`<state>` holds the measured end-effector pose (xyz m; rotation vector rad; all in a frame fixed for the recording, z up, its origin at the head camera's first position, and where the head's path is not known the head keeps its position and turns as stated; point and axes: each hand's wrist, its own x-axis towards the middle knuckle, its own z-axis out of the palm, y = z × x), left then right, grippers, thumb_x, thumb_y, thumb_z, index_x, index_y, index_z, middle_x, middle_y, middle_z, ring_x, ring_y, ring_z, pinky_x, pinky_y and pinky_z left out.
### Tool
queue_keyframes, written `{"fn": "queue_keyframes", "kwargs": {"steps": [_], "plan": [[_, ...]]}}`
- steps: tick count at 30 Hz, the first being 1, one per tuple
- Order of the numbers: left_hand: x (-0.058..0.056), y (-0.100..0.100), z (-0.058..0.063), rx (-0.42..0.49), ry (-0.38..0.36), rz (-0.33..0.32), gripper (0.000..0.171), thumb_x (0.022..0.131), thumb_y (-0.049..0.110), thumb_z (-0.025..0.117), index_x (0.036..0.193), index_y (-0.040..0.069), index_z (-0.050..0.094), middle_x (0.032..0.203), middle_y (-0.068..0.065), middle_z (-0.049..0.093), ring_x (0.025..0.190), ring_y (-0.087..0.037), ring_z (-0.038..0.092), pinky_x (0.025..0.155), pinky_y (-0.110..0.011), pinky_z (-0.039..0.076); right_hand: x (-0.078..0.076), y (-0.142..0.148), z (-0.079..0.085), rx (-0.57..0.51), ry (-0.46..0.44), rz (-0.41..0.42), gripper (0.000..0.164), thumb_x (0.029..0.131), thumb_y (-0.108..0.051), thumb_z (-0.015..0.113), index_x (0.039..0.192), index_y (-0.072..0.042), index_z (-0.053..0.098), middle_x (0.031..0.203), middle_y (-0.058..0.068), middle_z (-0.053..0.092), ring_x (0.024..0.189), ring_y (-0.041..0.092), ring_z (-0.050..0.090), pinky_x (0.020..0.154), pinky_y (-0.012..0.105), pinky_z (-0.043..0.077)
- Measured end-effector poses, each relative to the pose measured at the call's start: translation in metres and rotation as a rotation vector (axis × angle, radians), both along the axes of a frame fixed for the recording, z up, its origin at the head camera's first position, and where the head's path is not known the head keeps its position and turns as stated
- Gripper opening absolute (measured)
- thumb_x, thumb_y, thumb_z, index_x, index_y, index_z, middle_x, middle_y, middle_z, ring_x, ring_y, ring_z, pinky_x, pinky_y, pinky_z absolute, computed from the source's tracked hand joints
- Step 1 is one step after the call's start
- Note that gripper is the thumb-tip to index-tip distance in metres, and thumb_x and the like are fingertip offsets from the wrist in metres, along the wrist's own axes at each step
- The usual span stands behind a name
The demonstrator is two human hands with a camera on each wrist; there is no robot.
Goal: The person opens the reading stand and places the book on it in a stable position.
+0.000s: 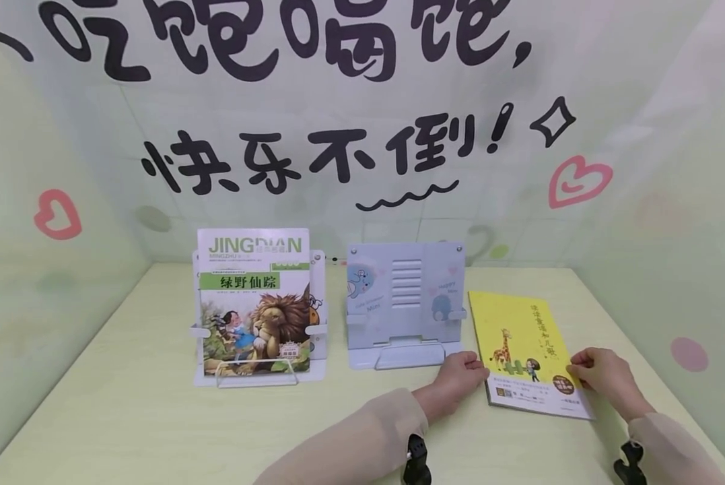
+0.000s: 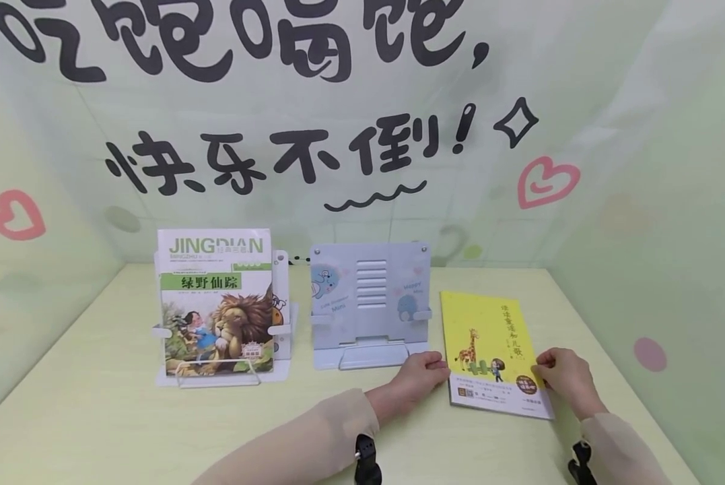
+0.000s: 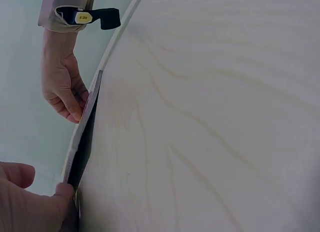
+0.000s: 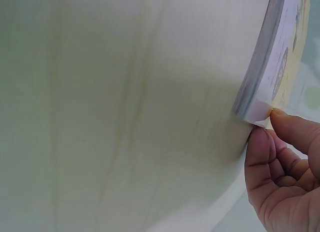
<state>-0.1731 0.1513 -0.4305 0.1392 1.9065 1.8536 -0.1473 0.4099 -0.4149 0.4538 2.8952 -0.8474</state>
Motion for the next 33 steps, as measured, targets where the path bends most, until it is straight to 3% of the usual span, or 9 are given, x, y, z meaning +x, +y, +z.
{"fn": "queue_keyframes", "kwargs": {"steps": [4, 6, 10, 14, 20, 24, 27, 33], "plan": [[0.004, 0.006, 0.001, 0.029, -0.041, -0.041, 0.041, 0.088, 0.0, 0.06, 0.126, -0.01, 0.051, 0.102, -0.01, 0.064, 0.094, -0.017, 0.063, 0.078, -0.028, 0.055, 0.0, -0.005, -0.007, -0.043, -0.009, -0.013, 0.022, 0.085, -0.007, 0.063, 0.095, 0.013, 0.058, 0.082, 0.013, 0.062, 0.069, 0.016, 0.056, 0.056, 0.024, 0.048], [0.007, 0.009, 0.002, 0.012, -0.025, -0.045, 0.038, 0.087, 0.0, 0.062, 0.123, -0.008, 0.055, 0.098, -0.006, 0.064, 0.089, -0.014, 0.063, 0.075, -0.027, 0.054, -0.001, -0.011, -0.009, -0.062, -0.005, -0.015, 0.021, 0.086, -0.007, 0.064, 0.094, 0.012, 0.058, 0.081, 0.012, 0.061, 0.067, 0.015, 0.056, 0.055, 0.023, 0.048], [0.007, 0.009, 0.004, -0.028, 0.065, 0.049, 0.036, 0.083, -0.003, 0.063, 0.119, -0.004, 0.059, 0.092, -0.001, 0.062, 0.086, -0.009, 0.058, 0.075, -0.024, 0.053, -0.004, -0.021, -0.007, -0.063, 0.009, -0.003, 0.02, 0.086, -0.006, 0.063, 0.094, 0.011, 0.057, 0.081, 0.013, 0.061, 0.067, 0.015, 0.056, 0.056, 0.024, 0.049], [0.004, 0.0, 0.005, -0.051, 0.125, 0.118, 0.043, 0.084, -0.002, 0.062, 0.126, -0.006, 0.052, 0.104, -0.006, 0.062, 0.098, -0.017, 0.059, 0.086, -0.029, 0.051, -0.002, -0.019, -0.002, -0.044, 0.003, -0.006, 0.019, 0.087, -0.005, 0.062, 0.095, 0.012, 0.056, 0.081, 0.014, 0.061, 0.067, 0.016, 0.056, 0.056, 0.025, 0.049], [0.01, -0.006, 0.01, -0.097, 0.143, 0.072, 0.047, 0.084, 0.001, 0.06, 0.128, -0.009, 0.047, 0.124, -0.021, 0.055, 0.12, -0.034, 0.05, 0.103, -0.044, 0.039, -0.001, -0.016, 0.0, -0.044, -0.014, -0.017, 0.019, 0.087, -0.004, 0.061, 0.095, 0.012, 0.056, 0.08, 0.014, 0.06, 0.066, 0.015, 0.056, 0.055, 0.023, 0.051], [0.008, -0.005, 0.011, -0.109, 0.13, 0.085, 0.031, 0.085, 0.001, 0.058, 0.115, -0.008, 0.055, 0.105, -0.016, 0.061, 0.097, -0.023, 0.058, 0.087, -0.035, 0.049, -0.002, -0.016, 0.001, -0.04, -0.015, -0.012, 0.019, 0.088, -0.005, 0.061, 0.094, 0.012, 0.056, 0.08, 0.015, 0.06, 0.066, 0.015, 0.056, 0.056, 0.024, 0.051], [0.004, -0.004, 0.009, -0.122, 0.127, 0.101, 0.022, 0.085, -0.001, 0.059, 0.106, -0.006, 0.059, 0.089, -0.008, 0.058, 0.081, -0.013, 0.054, 0.073, -0.026, 0.048, -0.001, -0.015, 0.0, -0.029, -0.022, -0.012, 0.019, 0.088, -0.005, 0.061, 0.094, 0.013, 0.057, 0.08, 0.015, 0.06, 0.066, 0.015, 0.056, 0.056, 0.025, 0.051], [0.001, -0.003, 0.002, -0.068, 0.085, 0.088, 0.033, 0.081, -0.007, 0.062, 0.115, -0.008, 0.059, 0.084, -0.003, 0.055, 0.076, -0.009, 0.051, 0.067, -0.021, 0.05, 0.003, -0.014, -0.003, -0.032, -0.028, -0.006, 0.017, 0.087, -0.004, 0.061, 0.093, 0.011, 0.058, 0.079, 0.012, 0.061, 0.066, 0.014, 0.056, 0.057, 0.026, 0.052]]}}
